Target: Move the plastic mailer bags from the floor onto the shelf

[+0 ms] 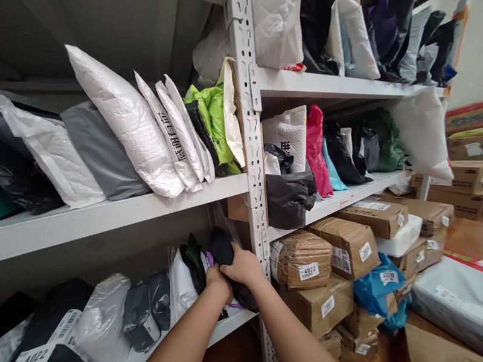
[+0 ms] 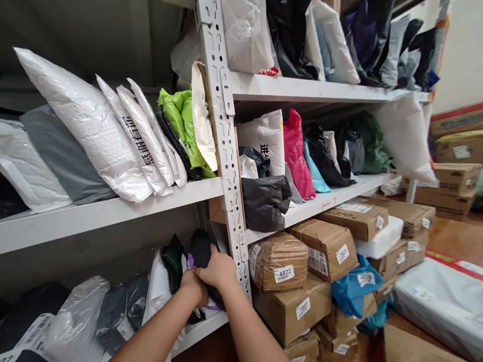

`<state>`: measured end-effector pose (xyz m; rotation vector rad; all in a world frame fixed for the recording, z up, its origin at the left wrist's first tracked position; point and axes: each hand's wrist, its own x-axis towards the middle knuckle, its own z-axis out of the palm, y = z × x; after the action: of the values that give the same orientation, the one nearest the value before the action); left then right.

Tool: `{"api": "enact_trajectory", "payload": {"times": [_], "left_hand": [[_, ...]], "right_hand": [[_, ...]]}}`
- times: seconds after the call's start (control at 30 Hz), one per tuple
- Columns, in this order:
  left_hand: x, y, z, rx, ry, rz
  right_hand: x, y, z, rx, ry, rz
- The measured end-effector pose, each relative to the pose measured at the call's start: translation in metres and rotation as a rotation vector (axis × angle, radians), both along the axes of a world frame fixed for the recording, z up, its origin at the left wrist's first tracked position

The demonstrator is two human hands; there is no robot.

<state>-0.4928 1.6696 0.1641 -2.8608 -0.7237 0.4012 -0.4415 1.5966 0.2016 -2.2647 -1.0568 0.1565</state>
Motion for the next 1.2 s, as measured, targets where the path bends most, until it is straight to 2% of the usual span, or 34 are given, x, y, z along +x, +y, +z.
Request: {"api": "enact_trajectory", "payload": {"times": [0.07, 0.13, 0.2, 0.27, 0.37, 0.47, 0.6, 0.7, 0.87, 1.0, 1.07, 1.2], "left_hand": [[-0.01, -0.007, 0.01, 0.043, 0.051, 0.006], [-0.02, -0.014, 0.017, 0.089, 0.028, 0.055], [-0.029, -0.021, 0.018, 0.145, -0.05, 0.139], [-0.036, -0.028, 0.014, 0.184, -0.131, 0.192], [-0.042, -0.032, 0.007, 0.19, -0.221, 0.154], [-0.045, -0.029, 0.001, 0.183, -0.292, 0.104], [-0.047, -0.022, -0.002, 0.166, -0.37, 0.071], [-0.046, -0.02, -0.004, 0.155, -0.435, 0.099], [-0.037, -0.019, -0.007, 0.142, -0.532, 0.225], [-0.035, -0.014, -0.007, 0.124, -0.551, 0.235], [-0.037, -0.011, -0.005, 0.119, -0.551, 0.232], [-0.045, -0.007, -0.003, 0.107, -0.547, 0.226]], "right_hand": [[0.007, 0.006, 0.0, 0.013, 0.034, -0.006], [0.01, 0.005, -0.009, 0.035, 0.063, -0.033], [0.012, -0.002, -0.027, 0.101, 0.122, -0.012], [0.014, -0.011, -0.054, 0.263, 0.214, 0.098], [0.014, -0.017, -0.094, 0.549, 0.296, 0.241], [0.009, -0.011, -0.111, 0.627, 0.312, 0.143], [0.0, 0.001, -0.101, 0.545, 0.316, -0.078], [-0.003, 0.004, -0.095, 0.498, 0.311, -0.13], [0.003, 0.0, -0.091, 0.513, 0.261, 0.025], [0.008, -0.005, -0.078, 0.316, 0.261, 0.033], [0.009, -0.007, -0.072, 0.269, 0.259, 0.065], [0.006, -0.006, -0.077, 0.387, 0.219, 0.169]]}}
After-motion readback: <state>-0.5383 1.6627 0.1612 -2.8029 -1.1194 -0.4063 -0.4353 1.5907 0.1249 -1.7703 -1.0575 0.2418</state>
